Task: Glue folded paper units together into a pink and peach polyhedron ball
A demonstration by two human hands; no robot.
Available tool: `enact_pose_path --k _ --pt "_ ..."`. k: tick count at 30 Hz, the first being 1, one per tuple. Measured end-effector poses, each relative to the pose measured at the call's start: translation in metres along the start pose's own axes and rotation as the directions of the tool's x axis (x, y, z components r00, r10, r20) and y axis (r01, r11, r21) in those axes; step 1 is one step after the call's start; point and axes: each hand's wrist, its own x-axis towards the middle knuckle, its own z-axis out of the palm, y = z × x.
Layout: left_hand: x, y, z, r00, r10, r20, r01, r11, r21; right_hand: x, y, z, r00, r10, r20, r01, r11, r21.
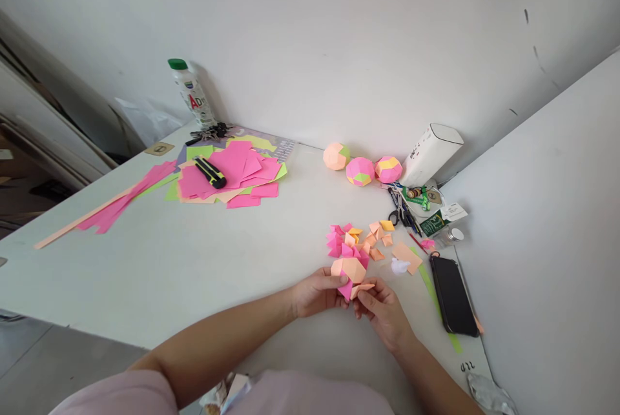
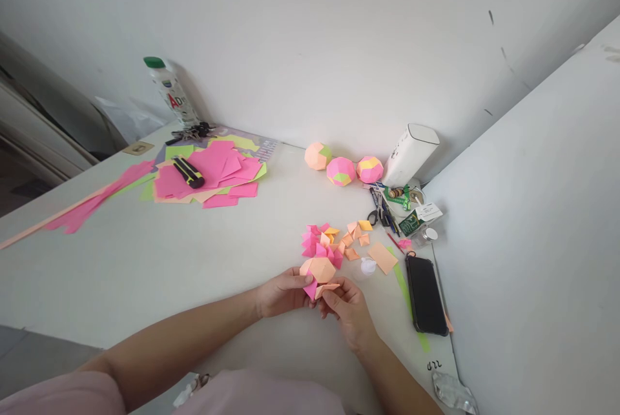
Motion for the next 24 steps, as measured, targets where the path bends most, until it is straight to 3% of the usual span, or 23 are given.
enact_pose_path --k 11,24 --pt "-0.0010 0.0013 0.0026 1.000 0.016 0.013 -0.017 1.000 0.023 -0.0012 0.0046 -0.0011 0.993 -0.089 -0.077 0.076 0.985 -0.155" --pt "-0.0008 -0.0012 0.0038 1.000 0.028 -0.001 -0.028 0.997 0.066 -0.0005 0.0063 -0.0019 0.993 -0.076 -0.087 0.057 0.977 -0.205"
